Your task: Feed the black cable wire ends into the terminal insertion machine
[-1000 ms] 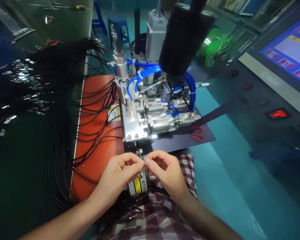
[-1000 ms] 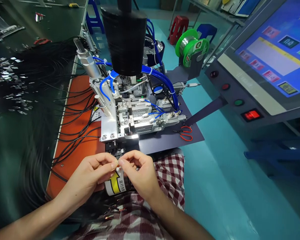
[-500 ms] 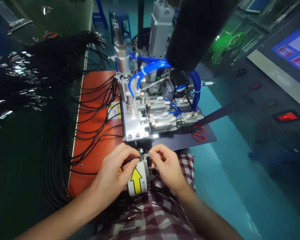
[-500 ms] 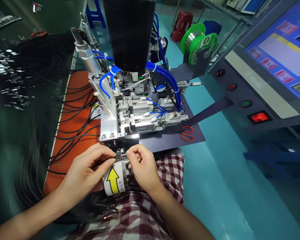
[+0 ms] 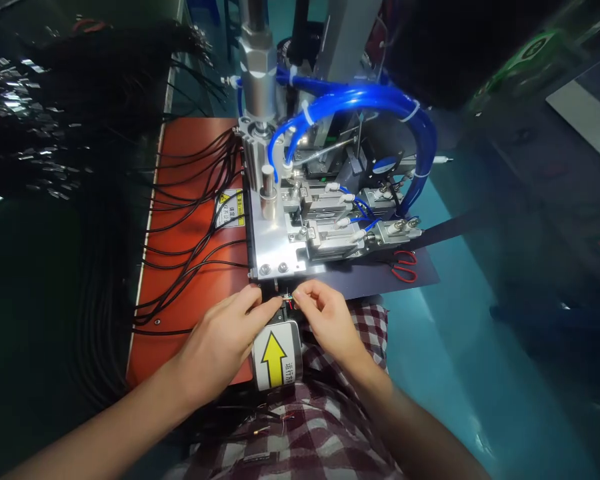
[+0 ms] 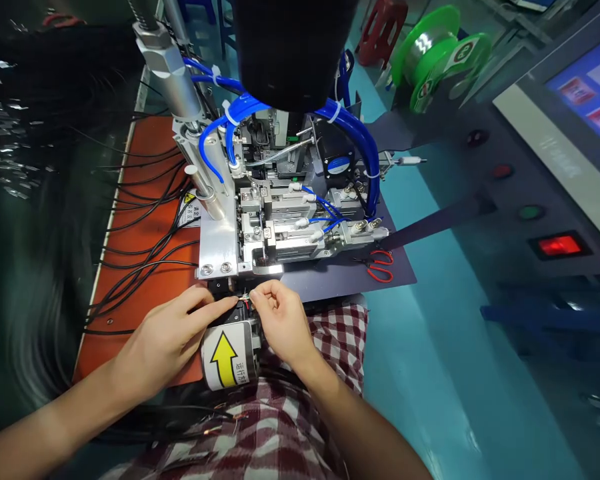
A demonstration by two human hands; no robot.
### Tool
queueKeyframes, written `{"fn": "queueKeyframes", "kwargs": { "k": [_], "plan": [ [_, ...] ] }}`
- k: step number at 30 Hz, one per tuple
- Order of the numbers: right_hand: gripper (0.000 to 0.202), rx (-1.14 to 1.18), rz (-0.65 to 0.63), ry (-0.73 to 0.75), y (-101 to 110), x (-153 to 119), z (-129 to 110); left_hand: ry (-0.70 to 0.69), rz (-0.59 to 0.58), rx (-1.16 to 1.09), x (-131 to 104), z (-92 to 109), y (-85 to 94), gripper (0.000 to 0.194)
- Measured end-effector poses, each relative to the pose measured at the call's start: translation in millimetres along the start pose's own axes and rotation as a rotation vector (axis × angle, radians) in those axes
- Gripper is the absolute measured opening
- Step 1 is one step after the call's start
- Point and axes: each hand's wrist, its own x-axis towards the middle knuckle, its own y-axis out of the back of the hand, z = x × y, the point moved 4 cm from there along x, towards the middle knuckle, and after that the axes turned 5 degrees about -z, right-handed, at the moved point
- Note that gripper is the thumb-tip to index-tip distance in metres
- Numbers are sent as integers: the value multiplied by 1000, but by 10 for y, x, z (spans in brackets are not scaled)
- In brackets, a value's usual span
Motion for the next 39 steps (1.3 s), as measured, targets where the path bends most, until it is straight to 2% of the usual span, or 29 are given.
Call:
{"fn": "queueKeyframes", "kwargs": {
  "k": [7,20,39],
  "plan": [
    [19,-21,-6,-22,1,7,-8,-2,-1,-15,-3,-12,-9,33],
    [19,-18,-13,-32,-13,1,-17,-29,23,112,12,0,-41,33],
    [20,-28,-19,-91,-25,-6,9,-43,-27,278,22,39,-52,38]
  ]
}}
